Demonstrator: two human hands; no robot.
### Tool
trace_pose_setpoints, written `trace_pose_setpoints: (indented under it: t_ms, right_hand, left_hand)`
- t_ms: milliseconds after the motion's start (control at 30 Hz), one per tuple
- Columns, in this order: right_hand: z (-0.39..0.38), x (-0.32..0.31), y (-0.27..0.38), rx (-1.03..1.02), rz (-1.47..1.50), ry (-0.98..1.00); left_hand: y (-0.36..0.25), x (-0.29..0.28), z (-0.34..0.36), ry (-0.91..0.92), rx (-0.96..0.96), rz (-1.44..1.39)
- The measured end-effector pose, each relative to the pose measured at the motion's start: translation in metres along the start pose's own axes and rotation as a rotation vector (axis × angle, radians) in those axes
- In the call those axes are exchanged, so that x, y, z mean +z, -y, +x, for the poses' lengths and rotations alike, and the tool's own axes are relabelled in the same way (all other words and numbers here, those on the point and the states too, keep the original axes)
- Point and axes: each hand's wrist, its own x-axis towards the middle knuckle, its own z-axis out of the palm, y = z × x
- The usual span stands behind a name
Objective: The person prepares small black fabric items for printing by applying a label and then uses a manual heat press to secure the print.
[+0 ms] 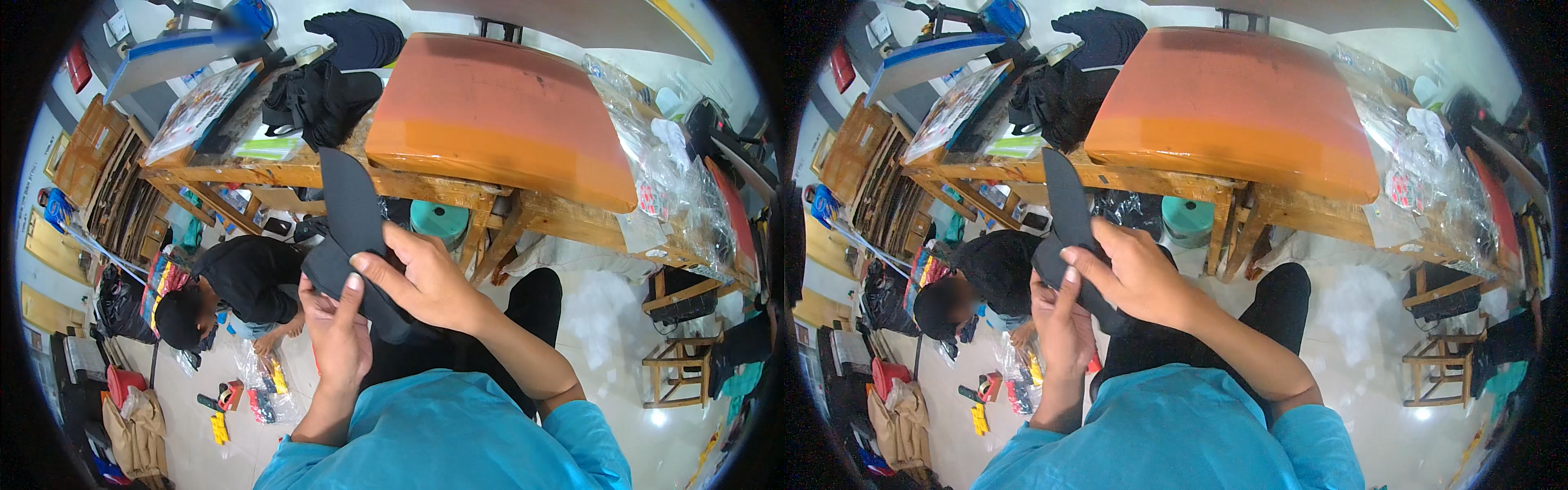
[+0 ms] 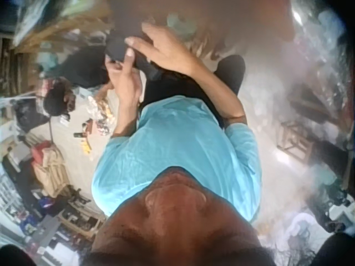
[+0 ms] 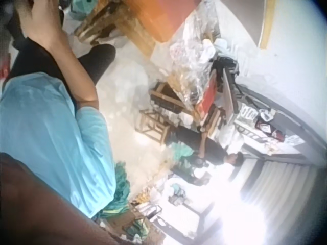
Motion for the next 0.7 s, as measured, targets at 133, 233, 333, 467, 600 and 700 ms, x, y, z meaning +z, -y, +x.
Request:
trace_pose_setpoints:
  t_ms: [133,233,333,467,600,700]
  right_hand:
    - [-0.008,0.007,0.005,-0.001,0.194,0.101]
    - [-0.009,0.016,0.009,0.045,0.328,0.091]
    - [0.000,0.015,0.018,-0.065,0.134,-0.174]
    - [0.027,-0.003,0.012,-0.264,-0.225,-0.360]
    - [0.039,-0.012,0.022,-0.239,-0.590,-0.390]
    - [0.047,-0.018,0.014,-0.237,-0.959,-0.434]
  left_hand:
    - [-0.026,0.003,0.028,0.032,0.055,-0.022]
    - [-0.033,0.021,0.052,-0.005,0.194,-0.029]
    - [-0.038,0.044,0.087,0.017,0.276,-0.036]
    - [-0.022,0.056,0.155,0.019,0.155,0.048]
    - [-0.006,0.077,0.193,0.093,0.172,0.047]
    - [0.004,0.092,0.204,0.033,0.195,0.136]
